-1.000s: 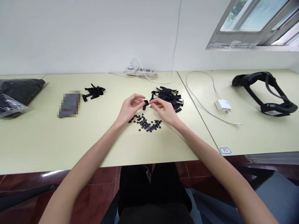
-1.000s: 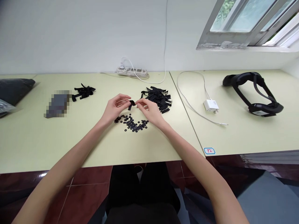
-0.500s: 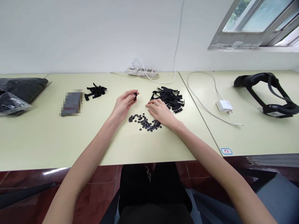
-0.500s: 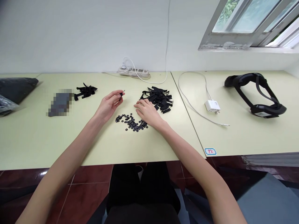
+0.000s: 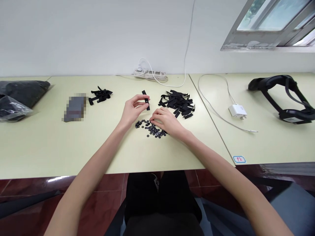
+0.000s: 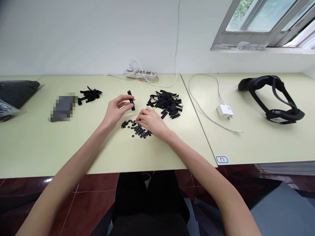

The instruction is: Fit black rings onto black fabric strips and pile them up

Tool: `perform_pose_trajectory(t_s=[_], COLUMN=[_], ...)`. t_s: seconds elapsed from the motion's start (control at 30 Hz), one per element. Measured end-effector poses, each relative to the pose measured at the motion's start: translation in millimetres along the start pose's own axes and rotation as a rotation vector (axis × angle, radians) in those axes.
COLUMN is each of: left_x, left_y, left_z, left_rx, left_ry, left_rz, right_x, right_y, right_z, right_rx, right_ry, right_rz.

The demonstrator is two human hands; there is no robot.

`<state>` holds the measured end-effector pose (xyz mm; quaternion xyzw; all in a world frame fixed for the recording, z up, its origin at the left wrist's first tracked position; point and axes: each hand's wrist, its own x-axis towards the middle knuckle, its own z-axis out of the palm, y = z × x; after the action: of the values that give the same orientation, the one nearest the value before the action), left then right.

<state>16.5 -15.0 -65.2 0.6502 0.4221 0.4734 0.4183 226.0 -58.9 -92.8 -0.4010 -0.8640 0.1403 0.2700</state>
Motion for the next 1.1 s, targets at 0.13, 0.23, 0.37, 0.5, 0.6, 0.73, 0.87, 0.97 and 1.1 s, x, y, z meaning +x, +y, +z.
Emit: perform_pose_trajectory(t_s=[0.13,0.23,0.37,0.5,0.6,0.73,0.87,0.97,1.1], left_x=[-4.2,-5.4,-5.5,-5.5,-5.2,-4.8,-5.2,-5.6,-5.7], left_y=[4.6,4.3,2.7,2.7,2.9,4.3,6.6,7.1,6.5], left_z=[4.7,6.0,6.0,6.3,6.2,4.8,3.9,4.7,5.5], left_rx=[0.032,0.005,-0.014,0.001,0.006,0.017,0.02,0.017,-0.003], left_ry=[-0.07,-0.098,-0.12,-0.12,-0.116,-0.101,-0.097,-0.101,-0.1], left_rz=[0.037,0.029,0.017,0.022,0.023,0.031,0.031,0.03,0.039], right_x=[-0.2,-1.9,-2.7,-2.2,-2.2,-3.3,-5.1,-5.7,-4.2], right_y=[-0.8,-1.7,-2.7,-2.9,-3.5,-4.9,-3.6,-1.0,-0.1], right_z=[0.8,1.4,3.0,3.8,4.1,2.7,0.4,0.0,-1.1], right_rx=[0.034,0.072,0.064,0.058,0.077,0.11,0.138,0.171,0.253], right_ry=[-0.013,-0.026,-0.04,-0.058,-0.057,-0.062,-0.04,-0.001,0.097], right_rz=[0.015,0.026,0.015,0.004,0.001,0.003,0.036,0.043,0.068])
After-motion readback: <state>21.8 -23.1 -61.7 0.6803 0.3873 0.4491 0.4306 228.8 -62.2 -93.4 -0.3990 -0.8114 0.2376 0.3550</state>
